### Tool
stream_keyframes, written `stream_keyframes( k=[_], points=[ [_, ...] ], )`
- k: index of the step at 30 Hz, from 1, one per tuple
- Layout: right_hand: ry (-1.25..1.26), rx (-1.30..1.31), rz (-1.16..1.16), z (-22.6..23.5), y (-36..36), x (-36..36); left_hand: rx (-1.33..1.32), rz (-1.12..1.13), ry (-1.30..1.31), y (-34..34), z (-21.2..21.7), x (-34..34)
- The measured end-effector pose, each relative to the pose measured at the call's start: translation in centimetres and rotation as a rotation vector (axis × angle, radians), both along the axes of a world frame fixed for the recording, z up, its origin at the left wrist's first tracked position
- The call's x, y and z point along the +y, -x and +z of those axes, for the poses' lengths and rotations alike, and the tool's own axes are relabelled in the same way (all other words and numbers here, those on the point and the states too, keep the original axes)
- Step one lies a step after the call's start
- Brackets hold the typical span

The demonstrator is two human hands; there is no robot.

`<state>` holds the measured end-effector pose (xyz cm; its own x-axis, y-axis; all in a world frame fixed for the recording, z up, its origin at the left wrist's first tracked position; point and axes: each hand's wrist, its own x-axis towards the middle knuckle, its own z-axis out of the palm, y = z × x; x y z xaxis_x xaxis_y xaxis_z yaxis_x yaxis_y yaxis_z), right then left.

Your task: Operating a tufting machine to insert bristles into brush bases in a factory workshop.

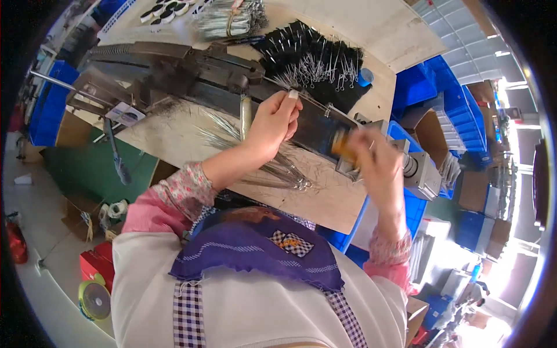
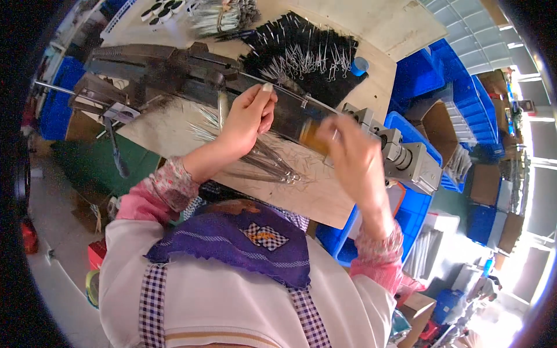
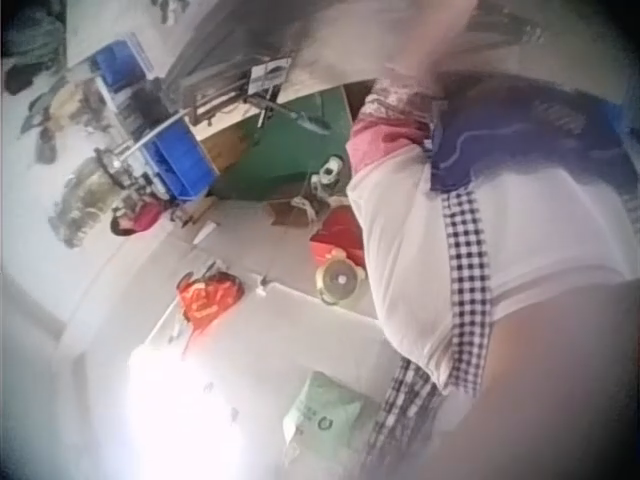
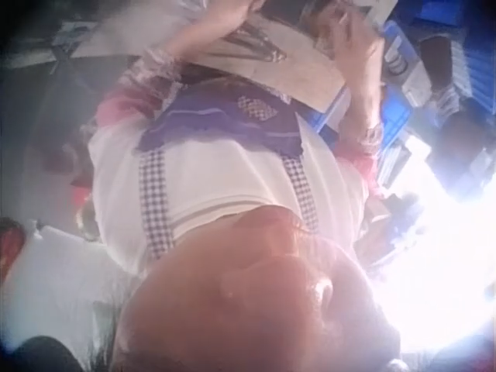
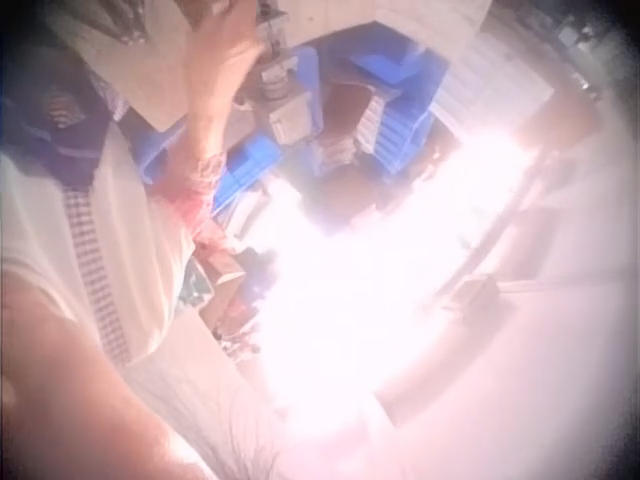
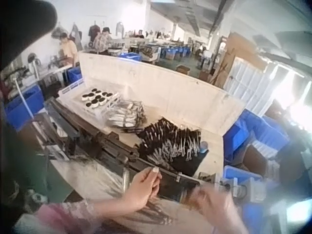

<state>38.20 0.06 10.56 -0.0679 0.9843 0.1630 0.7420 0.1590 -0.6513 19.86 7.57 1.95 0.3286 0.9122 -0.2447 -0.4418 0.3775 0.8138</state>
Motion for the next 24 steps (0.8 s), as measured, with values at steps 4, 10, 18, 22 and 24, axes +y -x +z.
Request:
stream_keyframes(
  k=[4,10,18,22,24],
  points=[
    [-0.401,-0.149,0.153,-1.3,1.1,9.3,-0.015,0.102,-0.048,-0.1,0.2,0.2],
    [0.047,0.074,0.348,-4.1,3.2,11.8,-0.008,0.094,0.062,0.2,0.6,0.1],
    [0.456,0.409,0.292,-1.8,2.1,12.9,0.087,-0.008,0.019,0.9,0.2,0.7],
    [0.481,0.243,0.346,-1.7,2.6,13.1,-0.314,-0.066,0.147,-1.1,0.7,0.2],
    [-0.071,-0.272,0.464,-2.9,1.8,13.2,-0.486,-0.007,0.141,-1.4,2.0,0.0]
  ],
)
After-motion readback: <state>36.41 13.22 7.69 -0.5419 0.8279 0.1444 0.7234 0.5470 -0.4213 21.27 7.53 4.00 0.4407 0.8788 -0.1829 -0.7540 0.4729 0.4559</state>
